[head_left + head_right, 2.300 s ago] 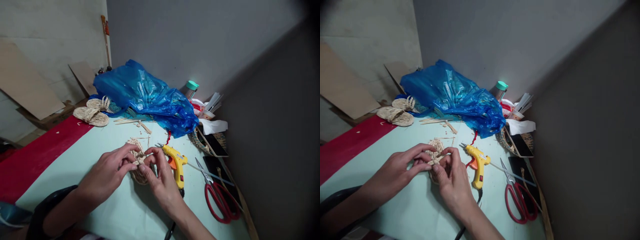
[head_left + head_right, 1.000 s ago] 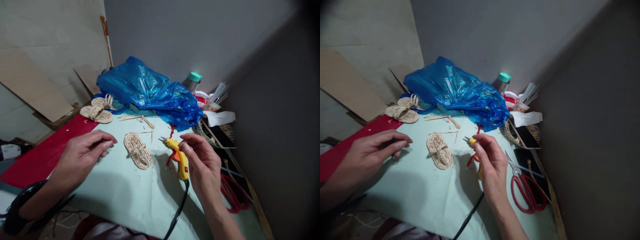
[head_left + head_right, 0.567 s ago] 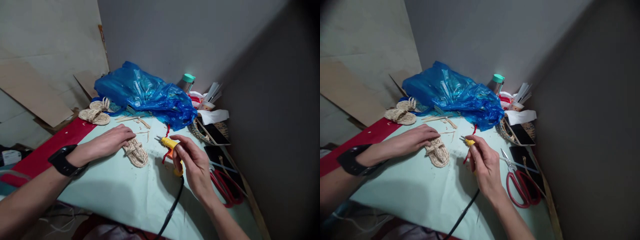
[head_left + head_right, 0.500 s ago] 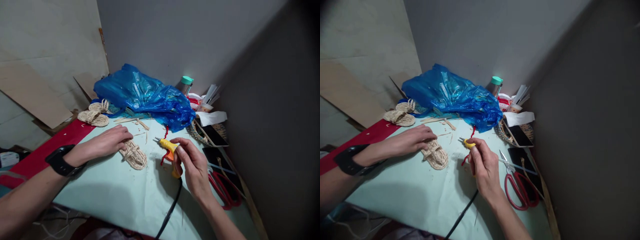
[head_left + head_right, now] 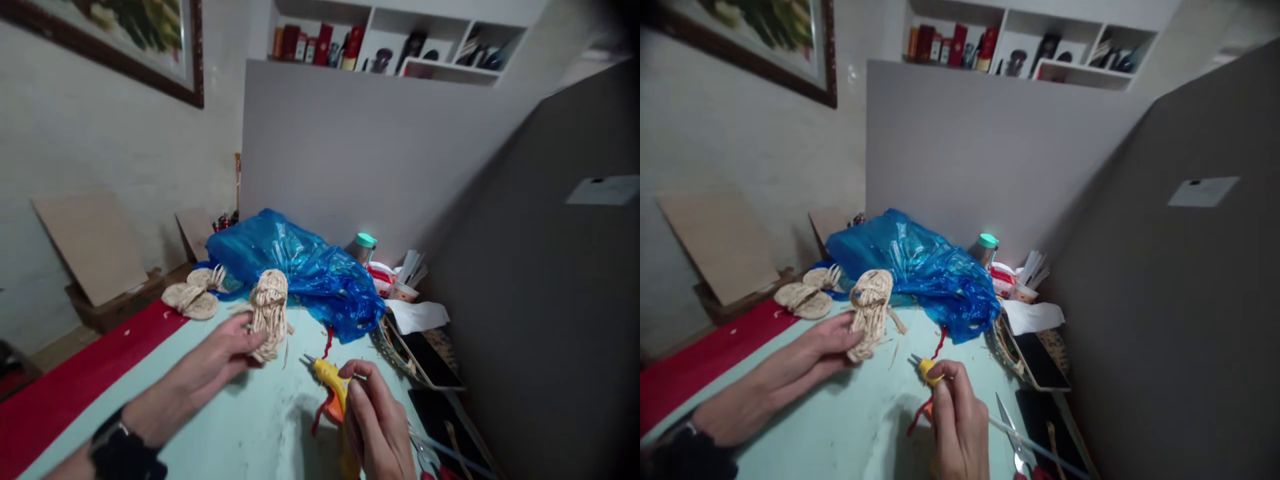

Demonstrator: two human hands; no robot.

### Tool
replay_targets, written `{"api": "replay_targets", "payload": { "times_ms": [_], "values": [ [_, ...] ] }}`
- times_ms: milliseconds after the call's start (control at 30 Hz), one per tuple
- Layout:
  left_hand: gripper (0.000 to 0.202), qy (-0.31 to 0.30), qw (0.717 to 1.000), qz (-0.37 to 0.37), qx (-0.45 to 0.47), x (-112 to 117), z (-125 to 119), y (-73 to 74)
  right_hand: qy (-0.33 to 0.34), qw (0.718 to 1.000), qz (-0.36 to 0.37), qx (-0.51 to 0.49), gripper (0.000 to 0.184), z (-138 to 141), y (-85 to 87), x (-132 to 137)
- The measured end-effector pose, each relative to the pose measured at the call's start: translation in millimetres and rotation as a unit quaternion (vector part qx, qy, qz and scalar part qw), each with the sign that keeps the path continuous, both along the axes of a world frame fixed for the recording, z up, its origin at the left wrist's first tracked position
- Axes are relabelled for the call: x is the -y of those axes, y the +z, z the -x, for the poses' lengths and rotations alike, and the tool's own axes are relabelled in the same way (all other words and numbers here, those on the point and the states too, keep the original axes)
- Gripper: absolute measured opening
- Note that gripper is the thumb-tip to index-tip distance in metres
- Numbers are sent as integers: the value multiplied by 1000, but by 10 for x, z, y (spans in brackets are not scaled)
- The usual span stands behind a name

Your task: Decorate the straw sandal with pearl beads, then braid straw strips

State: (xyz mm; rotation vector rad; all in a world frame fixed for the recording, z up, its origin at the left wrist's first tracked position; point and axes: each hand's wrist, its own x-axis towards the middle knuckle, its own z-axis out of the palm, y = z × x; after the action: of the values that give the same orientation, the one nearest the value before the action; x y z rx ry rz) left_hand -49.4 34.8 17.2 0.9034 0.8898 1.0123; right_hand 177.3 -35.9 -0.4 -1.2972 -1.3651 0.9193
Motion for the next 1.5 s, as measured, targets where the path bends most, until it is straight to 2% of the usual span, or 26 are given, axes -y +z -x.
{"api": "replay_targets", "payload": {
  "times_ms": [133,300,467,733,900,1067,1300,1367,1433,1467,1500],
  "values": [
    [44,-9,1000,12,27,8,-333,-2,-8,999,-22,31,34,-6,-32,-10],
    [49,-14,1000,20,5,90,-493,-59,10,997,-41,63,29,-97,-101,8],
    [54,6,1000,9,-17,190,-540,-46,56,994,-50,79,29,-125,-105,36],
    [47,-3,996,-7,-91,263,-551,-61,64,981,-108,148,28,-121,-20,81],
    [39,-14,995,-30,-92,304,-539,-98,62,970,-150,182,28,-93,-32,92],
    [41,-17,997,-8,-72,343,-536,-79,16,959,-180,219,31,-89,7,83],
    [52,-47,997,62,-21,388,-538,-67,-9,955,-216,206,33,-93,33,85],
    [54,-41,997,66,-26,401,-548,-60,-26,961,-203,183,27,-87,33,95],
    [58,-27,997,67,-33,416,-562,-49,-54,971,-180,147,8,-81,36,99],
    [59,-24,997,67,-31,424,-569,-44,-63,975,-166,132,6,-79,40,98],
    [60,-27,997,69,-26,433,-577,-40,-66,979,-153,121,16,-77,47,95]
  ]
}}
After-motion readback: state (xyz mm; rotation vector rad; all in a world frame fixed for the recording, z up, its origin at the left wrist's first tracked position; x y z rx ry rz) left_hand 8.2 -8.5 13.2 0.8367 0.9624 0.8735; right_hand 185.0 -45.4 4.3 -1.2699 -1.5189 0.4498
